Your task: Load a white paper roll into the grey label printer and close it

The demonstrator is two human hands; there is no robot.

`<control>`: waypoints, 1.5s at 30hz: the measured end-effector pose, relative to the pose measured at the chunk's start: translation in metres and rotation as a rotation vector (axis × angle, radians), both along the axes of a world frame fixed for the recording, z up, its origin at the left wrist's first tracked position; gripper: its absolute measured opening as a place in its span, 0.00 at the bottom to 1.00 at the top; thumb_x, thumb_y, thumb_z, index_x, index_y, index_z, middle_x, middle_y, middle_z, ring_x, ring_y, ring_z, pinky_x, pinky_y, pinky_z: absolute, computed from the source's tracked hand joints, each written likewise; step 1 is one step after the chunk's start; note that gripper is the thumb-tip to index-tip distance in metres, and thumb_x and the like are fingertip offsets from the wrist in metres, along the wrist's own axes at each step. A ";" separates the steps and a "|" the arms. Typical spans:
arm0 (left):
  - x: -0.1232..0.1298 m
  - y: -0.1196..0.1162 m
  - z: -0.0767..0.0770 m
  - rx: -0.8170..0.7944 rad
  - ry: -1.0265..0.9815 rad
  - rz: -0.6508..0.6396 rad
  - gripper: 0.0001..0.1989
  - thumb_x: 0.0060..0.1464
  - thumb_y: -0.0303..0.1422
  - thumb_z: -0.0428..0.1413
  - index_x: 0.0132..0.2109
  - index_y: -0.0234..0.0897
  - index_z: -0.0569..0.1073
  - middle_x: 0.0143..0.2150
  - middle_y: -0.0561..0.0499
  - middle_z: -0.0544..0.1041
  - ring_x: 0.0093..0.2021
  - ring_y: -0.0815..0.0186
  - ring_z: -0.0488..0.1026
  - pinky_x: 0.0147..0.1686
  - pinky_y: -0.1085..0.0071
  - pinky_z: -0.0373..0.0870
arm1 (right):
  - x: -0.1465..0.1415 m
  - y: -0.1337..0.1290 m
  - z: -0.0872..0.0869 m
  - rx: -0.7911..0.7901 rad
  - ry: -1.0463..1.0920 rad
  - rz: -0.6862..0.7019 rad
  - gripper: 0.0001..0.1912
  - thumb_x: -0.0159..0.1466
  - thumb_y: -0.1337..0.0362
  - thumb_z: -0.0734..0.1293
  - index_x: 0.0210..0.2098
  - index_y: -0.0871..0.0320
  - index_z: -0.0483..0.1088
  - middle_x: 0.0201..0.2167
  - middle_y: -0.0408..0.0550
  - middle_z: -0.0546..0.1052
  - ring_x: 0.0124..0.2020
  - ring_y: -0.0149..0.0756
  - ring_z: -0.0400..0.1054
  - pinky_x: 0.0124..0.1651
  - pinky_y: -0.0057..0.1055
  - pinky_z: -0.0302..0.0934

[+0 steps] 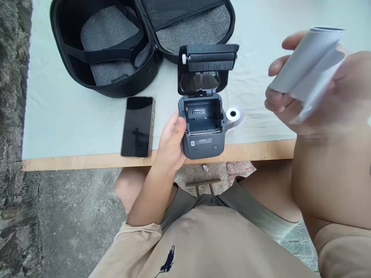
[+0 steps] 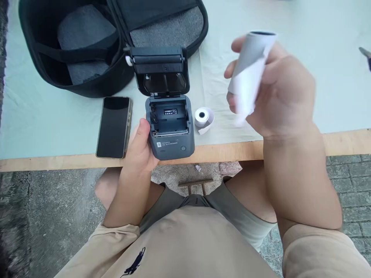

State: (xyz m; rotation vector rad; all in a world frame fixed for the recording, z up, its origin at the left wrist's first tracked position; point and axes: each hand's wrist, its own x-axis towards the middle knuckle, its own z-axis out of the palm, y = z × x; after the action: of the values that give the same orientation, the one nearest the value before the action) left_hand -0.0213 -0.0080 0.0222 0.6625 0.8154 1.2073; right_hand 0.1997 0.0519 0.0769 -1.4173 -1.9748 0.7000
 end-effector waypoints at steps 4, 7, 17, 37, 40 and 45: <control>0.001 -0.001 0.000 -0.008 0.017 0.016 0.18 0.60 0.45 0.48 0.47 0.39 0.74 0.48 0.49 0.78 0.60 0.58 0.70 0.56 0.63 0.72 | 0.011 0.006 -0.037 -0.166 0.397 -0.175 0.11 0.60 0.57 0.63 0.40 0.54 0.63 0.31 0.45 0.69 0.25 0.30 0.67 0.26 0.32 0.65; 0.003 -0.001 0.002 -0.031 0.033 0.038 0.18 0.59 0.46 0.50 0.47 0.41 0.74 0.48 0.49 0.78 0.62 0.56 0.66 0.58 0.62 0.69 | 0.013 0.003 -0.049 -0.077 0.287 -0.197 0.13 0.56 0.56 0.69 0.34 0.56 0.65 0.29 0.46 0.69 0.31 0.33 0.69 0.35 0.34 0.66; 0.008 0.000 0.006 -0.060 0.045 0.083 0.18 0.57 0.47 0.51 0.48 0.43 0.75 0.50 0.48 0.78 0.67 0.54 0.58 0.61 0.59 0.67 | 0.016 -0.003 -0.053 0.063 -0.316 -0.149 0.25 0.58 0.65 0.65 0.55 0.47 0.61 0.45 0.44 0.75 0.33 0.29 0.66 0.41 0.30 0.63; 0.012 -0.002 0.004 -0.044 0.053 0.122 0.21 0.58 0.48 0.50 0.52 0.42 0.73 0.51 0.47 0.77 0.65 0.53 0.62 0.57 0.59 0.70 | -0.034 -0.049 -0.038 0.218 -0.403 0.024 0.17 0.63 0.63 0.59 0.51 0.57 0.65 0.45 0.56 0.68 0.45 0.40 0.68 0.45 0.36 0.65; 0.012 -0.002 0.002 -0.033 0.052 0.115 0.22 0.59 0.48 0.48 0.52 0.42 0.72 0.51 0.47 0.77 0.65 0.54 0.62 0.56 0.60 0.70 | -0.036 -0.049 -0.040 0.217 -0.397 0.011 0.17 0.62 0.62 0.61 0.51 0.56 0.65 0.44 0.55 0.69 0.47 0.40 0.67 0.46 0.36 0.66; 0.012 -0.001 0.004 -0.063 0.106 0.114 0.23 0.59 0.50 0.46 0.53 0.43 0.72 0.51 0.48 0.77 0.65 0.54 0.62 0.56 0.61 0.70 | -0.037 -0.045 -0.050 0.220 -0.370 -0.034 0.17 0.61 0.62 0.63 0.50 0.54 0.66 0.41 0.53 0.68 0.44 0.38 0.68 0.43 0.35 0.67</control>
State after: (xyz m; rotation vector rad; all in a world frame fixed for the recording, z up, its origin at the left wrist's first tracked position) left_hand -0.0089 -0.0090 0.0266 0.6393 0.9872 1.2514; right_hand 0.1625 0.0068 0.0270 -1.5203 -2.2185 0.2027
